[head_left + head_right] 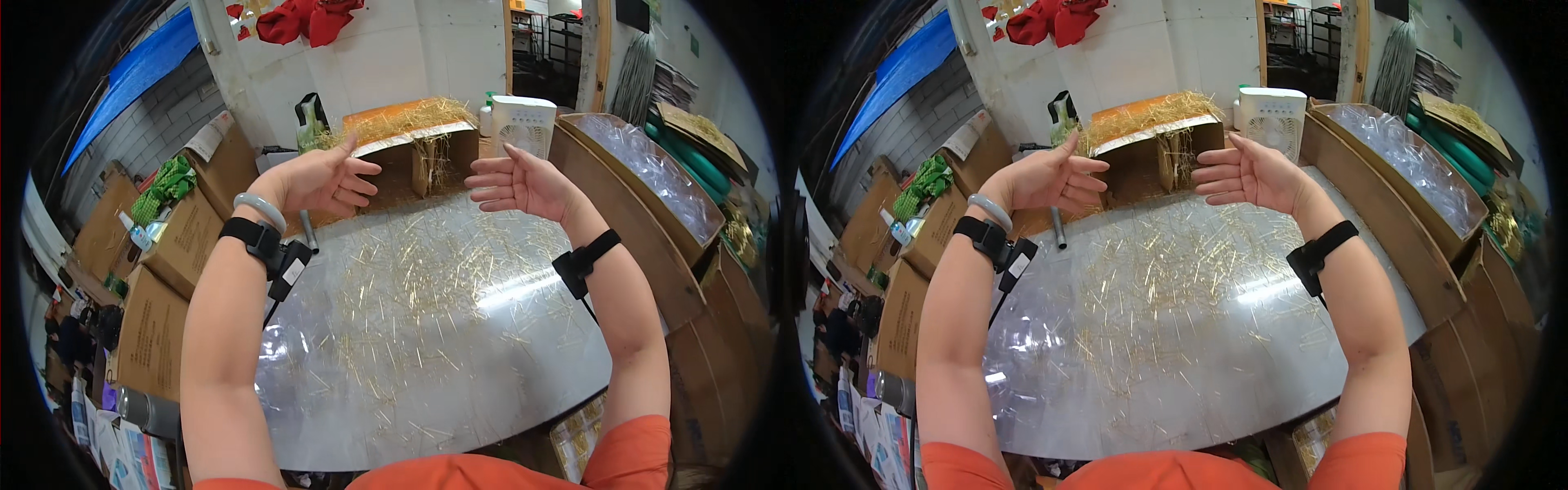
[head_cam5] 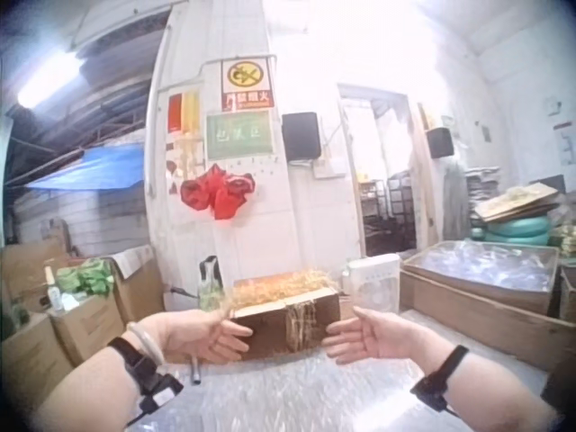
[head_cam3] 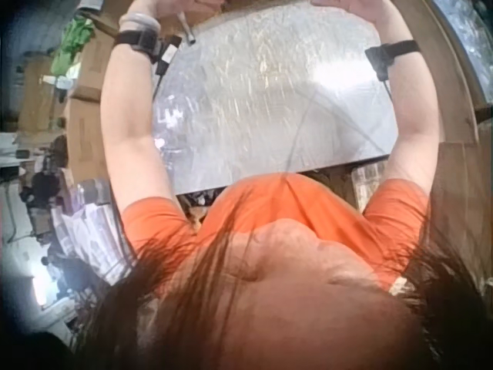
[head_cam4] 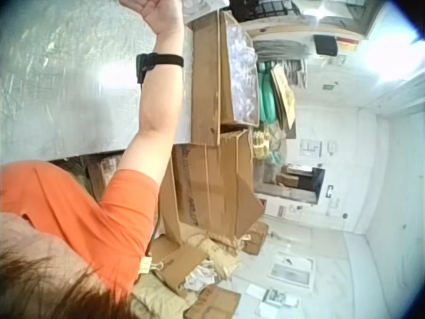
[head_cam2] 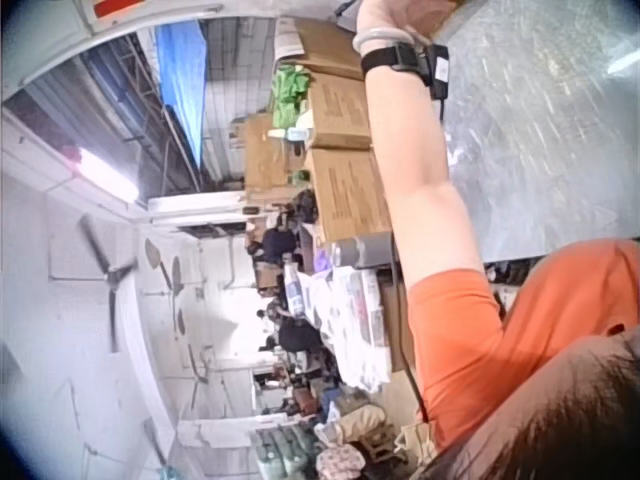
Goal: Packaging small bundles of gold-colored wires into individual plastic bags.
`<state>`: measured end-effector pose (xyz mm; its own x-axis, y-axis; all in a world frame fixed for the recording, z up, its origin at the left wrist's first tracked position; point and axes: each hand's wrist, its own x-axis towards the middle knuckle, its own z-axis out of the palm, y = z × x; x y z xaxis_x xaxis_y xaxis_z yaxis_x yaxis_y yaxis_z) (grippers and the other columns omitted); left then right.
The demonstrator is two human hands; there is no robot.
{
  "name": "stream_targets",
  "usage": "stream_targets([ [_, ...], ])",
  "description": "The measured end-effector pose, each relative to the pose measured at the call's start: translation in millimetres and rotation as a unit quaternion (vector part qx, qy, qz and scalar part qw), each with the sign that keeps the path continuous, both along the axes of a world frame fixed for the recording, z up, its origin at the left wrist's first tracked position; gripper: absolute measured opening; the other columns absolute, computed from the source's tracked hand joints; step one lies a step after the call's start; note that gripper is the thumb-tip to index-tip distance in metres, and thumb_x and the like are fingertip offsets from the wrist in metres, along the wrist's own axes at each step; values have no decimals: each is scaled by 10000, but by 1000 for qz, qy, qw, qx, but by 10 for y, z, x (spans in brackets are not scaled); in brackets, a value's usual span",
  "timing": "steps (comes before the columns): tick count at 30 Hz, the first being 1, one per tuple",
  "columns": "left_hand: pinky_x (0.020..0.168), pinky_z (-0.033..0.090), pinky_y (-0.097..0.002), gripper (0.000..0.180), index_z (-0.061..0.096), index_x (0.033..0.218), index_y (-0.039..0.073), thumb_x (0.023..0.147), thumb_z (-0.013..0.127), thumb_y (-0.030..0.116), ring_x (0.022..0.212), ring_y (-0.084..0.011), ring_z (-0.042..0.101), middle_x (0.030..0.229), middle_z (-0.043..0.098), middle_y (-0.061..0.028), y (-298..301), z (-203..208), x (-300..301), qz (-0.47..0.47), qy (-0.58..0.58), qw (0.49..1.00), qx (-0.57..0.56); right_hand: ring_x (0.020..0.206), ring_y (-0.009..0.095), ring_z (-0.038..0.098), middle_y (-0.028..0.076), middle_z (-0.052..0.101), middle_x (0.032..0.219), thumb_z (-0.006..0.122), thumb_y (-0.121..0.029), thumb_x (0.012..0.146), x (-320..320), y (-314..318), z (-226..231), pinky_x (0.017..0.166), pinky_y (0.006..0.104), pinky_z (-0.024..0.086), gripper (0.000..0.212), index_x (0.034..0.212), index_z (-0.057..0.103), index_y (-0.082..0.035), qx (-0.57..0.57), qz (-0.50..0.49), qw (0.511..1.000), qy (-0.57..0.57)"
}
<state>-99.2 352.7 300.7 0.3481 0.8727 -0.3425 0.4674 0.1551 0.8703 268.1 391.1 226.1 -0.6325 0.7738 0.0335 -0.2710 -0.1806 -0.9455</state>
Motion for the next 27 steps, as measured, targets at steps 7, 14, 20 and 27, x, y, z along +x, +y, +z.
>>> stream_targets([
  [7, 1171, 265, -600, 826, 440, 1498, 27, 967, 443, 660, 1468, -406, 291, 1558, 337, -277, -786, 39, 429, 33, 490, 863, 120, 1330, 370, 536, 198, 608, 1378, 413, -505, 1059, 266, -347, -168, 1111, 512, 423, 593, 1396, 574, -45, 295, -119, 800, -508],
  [14, 1214, 216, -551, 751, 497, 1445, 4, 888, 721, 455, 1527, -411, 185, 1625, 268, -218, -1491, -813, -109, -80, 502, 753, 418, 1343, 373, 498, 209, 527, 1461, 623, -419, 983, 342, -1460, -412, 1103, 431, 415, 559, 1400, 569, -50, 422, -134, 706, -553],
  [20, 1217, 257, -453, 624, 486, 1442, -9, 929, 701, 272, 1506, -400, 260, 1601, 336, -209, -2537, -1435, -294, -37, 394, 824, 406, 1294, 354, 550, 223, 612, 1352, 622, -424, 982, 930, -2396, -709, 1109, 435, 408, 571, 1374, 578, -12, 288, -141, 738, -594],
  [27, 1219, 238, -489, 754, 354, 1482, -102, 931, 699, 280, 1491, -446, 254, 1604, 276, -279, -3956, -2380, -219, 75, 349, 878, 320, 1474, 459, 273, 298, 414, 1509, 556, -622, 935, 913, -3677, -1964, 1196, 648, 111, 881, 1430, 448, 98, 374, -246, 555, -701],
])
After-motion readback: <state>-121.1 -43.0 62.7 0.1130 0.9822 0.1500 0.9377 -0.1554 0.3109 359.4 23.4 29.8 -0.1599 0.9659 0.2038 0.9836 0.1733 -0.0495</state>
